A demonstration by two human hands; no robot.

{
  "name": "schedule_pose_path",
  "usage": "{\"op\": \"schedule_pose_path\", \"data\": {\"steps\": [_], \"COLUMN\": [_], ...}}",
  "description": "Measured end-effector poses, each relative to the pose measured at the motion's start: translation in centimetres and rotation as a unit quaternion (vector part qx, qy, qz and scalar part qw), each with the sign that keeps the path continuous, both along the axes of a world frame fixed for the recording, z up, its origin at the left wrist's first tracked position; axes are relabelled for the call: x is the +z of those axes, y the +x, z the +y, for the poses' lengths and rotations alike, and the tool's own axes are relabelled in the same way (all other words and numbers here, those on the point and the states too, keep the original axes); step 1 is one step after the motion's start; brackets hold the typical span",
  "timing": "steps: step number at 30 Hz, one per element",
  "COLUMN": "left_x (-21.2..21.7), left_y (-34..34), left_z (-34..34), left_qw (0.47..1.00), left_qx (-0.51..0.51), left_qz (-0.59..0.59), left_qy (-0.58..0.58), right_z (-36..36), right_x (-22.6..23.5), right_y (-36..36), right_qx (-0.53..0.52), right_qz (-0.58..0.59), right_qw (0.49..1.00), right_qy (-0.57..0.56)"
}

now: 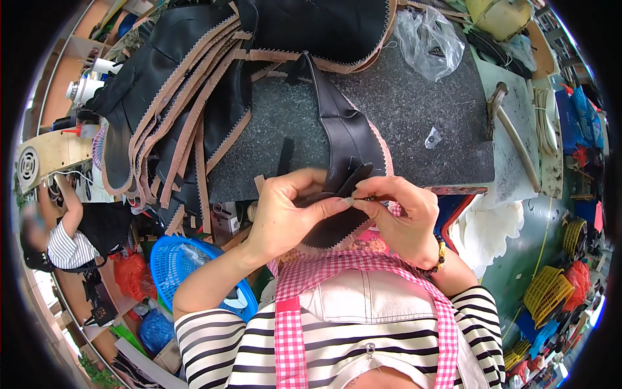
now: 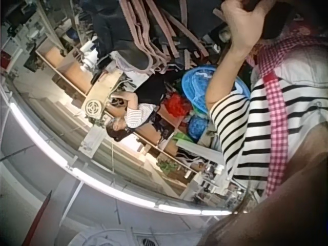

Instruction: The person assembles black leather shoe uppers by hand in a workshop setting. They repeatedly pick up small metal fasteners, insert them into the shoe material, and use a hammer to secure them. The process involves handling multiple shoe components and fasteners one by one.

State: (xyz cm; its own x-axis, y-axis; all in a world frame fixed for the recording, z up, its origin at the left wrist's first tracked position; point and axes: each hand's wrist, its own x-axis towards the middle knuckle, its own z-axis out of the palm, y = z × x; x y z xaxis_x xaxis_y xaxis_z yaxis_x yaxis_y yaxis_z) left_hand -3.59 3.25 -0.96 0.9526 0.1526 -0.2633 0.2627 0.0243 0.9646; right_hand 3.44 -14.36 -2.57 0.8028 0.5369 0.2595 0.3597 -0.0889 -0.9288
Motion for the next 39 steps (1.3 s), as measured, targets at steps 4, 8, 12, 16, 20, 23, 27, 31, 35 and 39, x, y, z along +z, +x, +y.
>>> {"op": "schedule_pose_path", "data": {"steps": [4,8,12,16,20,23,27,31,35,39], "left_x": [0.2,0.7,0.7,1.5,1.1,1.1,1.3,1.1,1.1,1.0], "left_y": [-0.1,0.0,0.2,0.6,0.4,0.1,0.1,-0.2,-0.6,-0.6], "left_z": [0.2,0.6,0.3,0.6,0.5,0.3,0.1,-0.2,-0.4,-0.2], "left_qw": [0.999,0.978,0.949,0.963,0.976,0.982,0.985,0.989,0.996,0.997], "left_qx": [-0.005,-0.089,-0.092,-0.143,-0.124,-0.103,-0.088,-0.067,-0.027,-0.065], "left_qz": [-0.051,-0.141,-0.242,-0.184,-0.149,-0.129,-0.116,-0.115,-0.035,0.011], "left_qy": [0.014,0.128,0.180,0.139,0.099,0.091,0.089,0.068,-0.076,-0.028], "right_z": [-0.8,-1.5,-1.5,-1.2,-1.1,-1.1,-1.0,-1.3,-1.9,-2.1], "right_x": [0.7,0.7,0.4,0.3,-0.1,-0.1,0.0,-0.2,-0.1,0.2], "right_y": [0.9,2.1,2.0,1.9,1.7,1.5,0.9,0.8,0.1,-0.2], "right_qx": [0.067,0.124,0.105,0.115,0.110,0.094,0.059,0.058,0.051,0.033], "right_qz": [0.075,0.110,0.168,0.112,0.073,0.039,0.029,0.034,0.100,0.242], "right_qw": [0.995,0.985,0.976,0.981,0.984,0.989,0.992,0.994,0.991,0.967], "right_qy": [0.025,0.039,0.086,0.107,0.118,0.104,0.103,0.089,0.066,0.065]}}
